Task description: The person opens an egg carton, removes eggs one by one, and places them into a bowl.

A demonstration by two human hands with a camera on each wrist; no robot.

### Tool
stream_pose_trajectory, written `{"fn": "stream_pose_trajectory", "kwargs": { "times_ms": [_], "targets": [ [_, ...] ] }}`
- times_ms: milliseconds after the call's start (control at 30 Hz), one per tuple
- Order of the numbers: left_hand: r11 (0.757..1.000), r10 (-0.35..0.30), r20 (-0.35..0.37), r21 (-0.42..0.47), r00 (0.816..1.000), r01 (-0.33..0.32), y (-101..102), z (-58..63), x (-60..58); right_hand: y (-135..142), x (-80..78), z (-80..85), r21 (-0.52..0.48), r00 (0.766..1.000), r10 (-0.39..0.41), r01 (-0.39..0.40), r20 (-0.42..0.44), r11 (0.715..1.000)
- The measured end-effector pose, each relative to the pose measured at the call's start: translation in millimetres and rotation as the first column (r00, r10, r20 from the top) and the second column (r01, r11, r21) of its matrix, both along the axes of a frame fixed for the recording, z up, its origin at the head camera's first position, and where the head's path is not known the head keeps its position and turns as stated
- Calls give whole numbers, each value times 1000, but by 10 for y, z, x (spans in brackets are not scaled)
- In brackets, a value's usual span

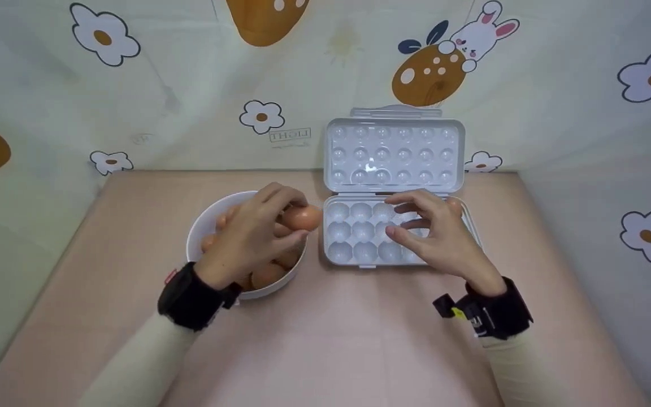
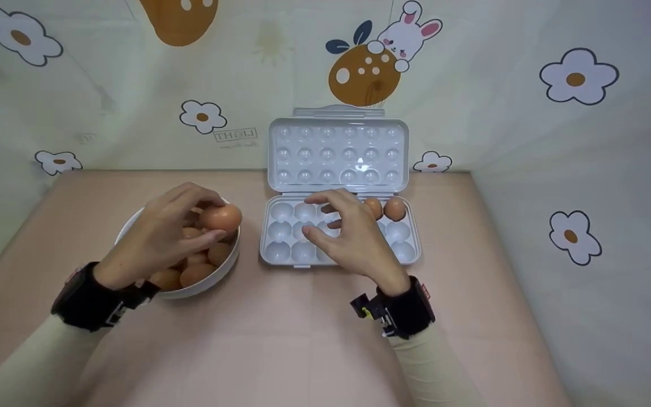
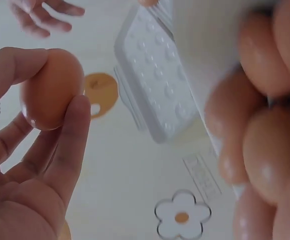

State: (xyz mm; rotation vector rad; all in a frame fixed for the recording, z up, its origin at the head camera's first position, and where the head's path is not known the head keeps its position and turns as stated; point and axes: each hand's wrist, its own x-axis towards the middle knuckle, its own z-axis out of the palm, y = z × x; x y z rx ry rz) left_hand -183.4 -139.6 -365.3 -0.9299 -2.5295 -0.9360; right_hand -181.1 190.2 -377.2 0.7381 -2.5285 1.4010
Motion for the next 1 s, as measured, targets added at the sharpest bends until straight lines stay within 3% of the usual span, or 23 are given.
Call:
{"fn": "stream_pose_trajectory", "kwargs": {
  "times_ms": [167,433,667,1000],
  "targets": [
    [998,58,10,-17,998,-58,-341,40,-15,37,-34,-4,100,992,-65,76,-112,992],
    [987,130,34,-101,991,-126,-777,-25,-16,55,-53,-13,193,980,-98,132,-175,972],
    [974,180,114,-162,977,-160,-983,-116,-41,67,-47,-28,195,978,-102,138,-182,971],
    [967,204,151,-187,967,-175,-1182,-208,-79,71,-48,-21,198,981,-96,129,-171,972]
  ]
}}
